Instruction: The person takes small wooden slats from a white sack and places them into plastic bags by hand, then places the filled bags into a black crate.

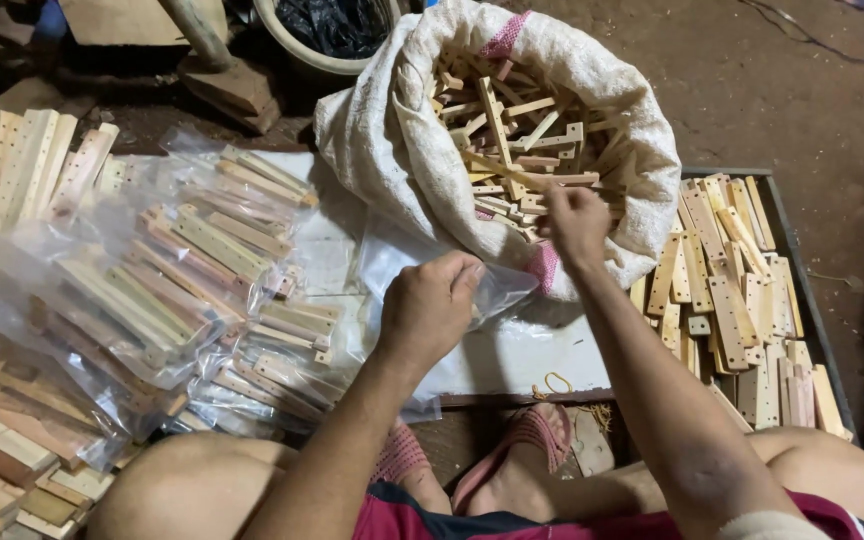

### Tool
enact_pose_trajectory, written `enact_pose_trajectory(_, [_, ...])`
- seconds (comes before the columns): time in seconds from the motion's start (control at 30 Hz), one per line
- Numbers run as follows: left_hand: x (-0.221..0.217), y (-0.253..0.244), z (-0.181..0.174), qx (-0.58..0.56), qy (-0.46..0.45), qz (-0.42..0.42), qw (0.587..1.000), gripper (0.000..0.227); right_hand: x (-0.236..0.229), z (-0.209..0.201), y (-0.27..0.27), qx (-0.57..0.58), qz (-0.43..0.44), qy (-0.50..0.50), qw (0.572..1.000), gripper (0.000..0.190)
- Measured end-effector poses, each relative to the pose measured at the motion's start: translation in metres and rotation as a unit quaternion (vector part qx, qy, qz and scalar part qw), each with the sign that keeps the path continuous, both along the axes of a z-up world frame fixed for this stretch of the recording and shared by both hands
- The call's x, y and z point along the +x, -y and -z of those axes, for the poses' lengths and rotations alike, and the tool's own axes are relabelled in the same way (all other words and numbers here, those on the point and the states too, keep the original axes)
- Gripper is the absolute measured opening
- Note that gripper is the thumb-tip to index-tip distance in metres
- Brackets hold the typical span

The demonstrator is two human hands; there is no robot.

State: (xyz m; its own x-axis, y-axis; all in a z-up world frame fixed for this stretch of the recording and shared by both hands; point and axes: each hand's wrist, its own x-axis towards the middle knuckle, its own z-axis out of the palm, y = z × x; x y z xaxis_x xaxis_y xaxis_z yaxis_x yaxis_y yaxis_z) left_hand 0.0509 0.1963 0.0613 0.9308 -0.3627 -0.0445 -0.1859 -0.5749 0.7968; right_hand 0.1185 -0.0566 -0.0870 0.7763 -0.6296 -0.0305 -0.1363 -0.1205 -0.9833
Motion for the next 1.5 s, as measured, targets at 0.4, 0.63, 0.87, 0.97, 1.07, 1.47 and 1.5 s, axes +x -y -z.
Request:
enact_pose_trajectory(0.4, [0.007,0.010,0.017,0.008,0.035,-0.007,0.999,0.009,-0.182,-0.227,0.073,-0.183,-0.244,-0.002,0.952,0.016])
enact_pose_trajectory(0.63, [-0.005,0.022,0.013,-0.002,0.036,-0.008,0.999,0.013,-0.175,-0.264,0.037,-0.340,-0.271,-0.126,0.892,0.012])
enact_pose_trajectory(0.87, [-0.031,0.039,0.018,-0.048,0.064,0.012,0.997,0.015,-0.145,-0.214,-0.030,-0.313,-0.344,-0.176,0.867,0.023])
enact_pose_trajectory(0.97, [-0.038,0.038,0.013,-0.063,0.034,0.001,0.997,0.022,-0.130,-0.167,-0.048,-0.388,-0.370,-0.188,0.823,0.029])
enact_pose_trajectory(1.07, [-0.040,0.037,0.019,-0.072,0.027,0.000,0.997,0.022,-0.127,-0.134,-0.054,-0.411,-0.384,-0.274,0.780,0.029])
enact_pose_trajectory(1.47, [-0.048,0.041,0.040,-0.018,-0.009,0.032,0.999,0.020,-0.122,-0.104,-0.043,-0.419,-0.400,-0.418,0.700,0.040])
enact_pose_trajectory(1.5, [-0.045,0.040,0.041,-0.020,-0.011,0.035,0.999,0.020,-0.122,-0.110,-0.044,-0.398,-0.386,-0.404,0.727,0.040])
